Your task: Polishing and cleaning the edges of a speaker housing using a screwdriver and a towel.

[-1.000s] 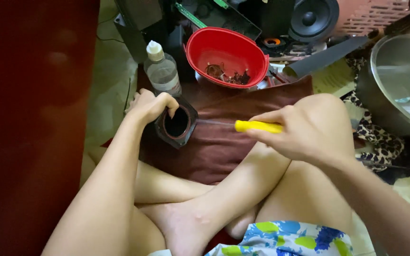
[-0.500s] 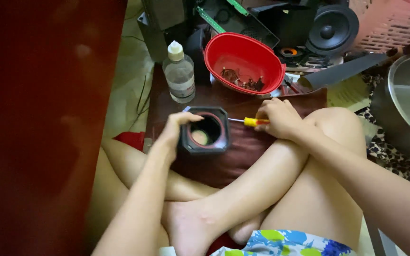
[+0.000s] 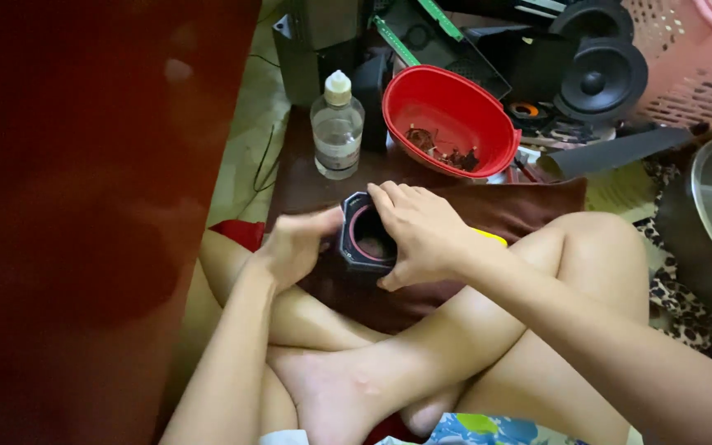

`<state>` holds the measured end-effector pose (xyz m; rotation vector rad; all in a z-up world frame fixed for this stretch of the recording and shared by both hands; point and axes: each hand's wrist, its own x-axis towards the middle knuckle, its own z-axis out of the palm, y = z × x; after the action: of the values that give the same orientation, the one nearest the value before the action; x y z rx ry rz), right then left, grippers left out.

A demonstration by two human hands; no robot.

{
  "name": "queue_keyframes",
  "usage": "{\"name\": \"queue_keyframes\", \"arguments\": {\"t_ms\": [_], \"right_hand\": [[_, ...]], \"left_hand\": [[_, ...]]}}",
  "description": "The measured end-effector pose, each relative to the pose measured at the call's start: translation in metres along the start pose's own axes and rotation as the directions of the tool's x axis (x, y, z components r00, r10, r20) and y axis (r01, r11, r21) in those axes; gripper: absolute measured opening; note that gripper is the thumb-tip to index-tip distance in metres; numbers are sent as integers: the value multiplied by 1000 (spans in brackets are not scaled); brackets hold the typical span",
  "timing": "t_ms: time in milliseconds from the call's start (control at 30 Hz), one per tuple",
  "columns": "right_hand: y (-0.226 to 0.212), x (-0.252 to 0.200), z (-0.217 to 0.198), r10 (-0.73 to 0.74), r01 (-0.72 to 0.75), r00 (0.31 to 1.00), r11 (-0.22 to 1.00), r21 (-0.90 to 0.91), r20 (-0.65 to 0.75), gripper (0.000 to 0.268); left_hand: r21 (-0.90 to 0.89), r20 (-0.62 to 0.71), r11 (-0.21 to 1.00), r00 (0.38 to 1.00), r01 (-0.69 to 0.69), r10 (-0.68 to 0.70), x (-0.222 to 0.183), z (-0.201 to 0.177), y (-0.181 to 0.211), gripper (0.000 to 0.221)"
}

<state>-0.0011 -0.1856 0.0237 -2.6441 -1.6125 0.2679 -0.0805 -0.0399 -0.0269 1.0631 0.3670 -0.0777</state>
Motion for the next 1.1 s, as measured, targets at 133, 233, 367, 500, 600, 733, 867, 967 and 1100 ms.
{"name": "queue_keyframes", "arguments": {"t_ms": [133, 233, 367, 500, 600, 733, 867, 967, 1100], "right_hand": [[12, -8, -5, 59, -67, 997, 982, 176, 53, 112], [24, -18, -5, 19, -13, 1000, 959, 283, -17, 111], [26, -29, -9, 12, -21, 999, 961, 276, 37, 109], [25, -29, -11, 30, -51, 995, 970, 237, 93, 106], [24, -30, -9, 77, -99, 991, 970, 221, 108, 109], [25, -30, -12, 14, -33, 998, 962, 271, 69, 105], [26, -30, -11, -12, -5, 998, 954, 301, 54, 104], [27, -30, -12, -21, 9, 999, 948, 318, 35, 102], [28, -31, -9, 3, -21, 998, 946, 323, 55, 104]], "left_hand": [[666, 171, 719, 979, -199, 112, 17, -31, -31, 119], [708, 175, 605, 921, -364, 348, 9, 7, -35, 136], [590, 180, 651, 863, -478, 472, 18, 22, -60, 108], [613, 207, 605, 842, -508, 498, 21, 20, -65, 104], [594, 188, 640, 858, -487, 477, 17, 22, -60, 100], [608, 189, 631, 860, -481, 474, 16, 22, -60, 100], [612, 188, 634, 865, -473, 465, 14, 24, -56, 100], [623, 200, 622, 866, -474, 458, 14, 24, -54, 100], [623, 213, 613, 860, -485, 464, 15, 21, -59, 102]]}}
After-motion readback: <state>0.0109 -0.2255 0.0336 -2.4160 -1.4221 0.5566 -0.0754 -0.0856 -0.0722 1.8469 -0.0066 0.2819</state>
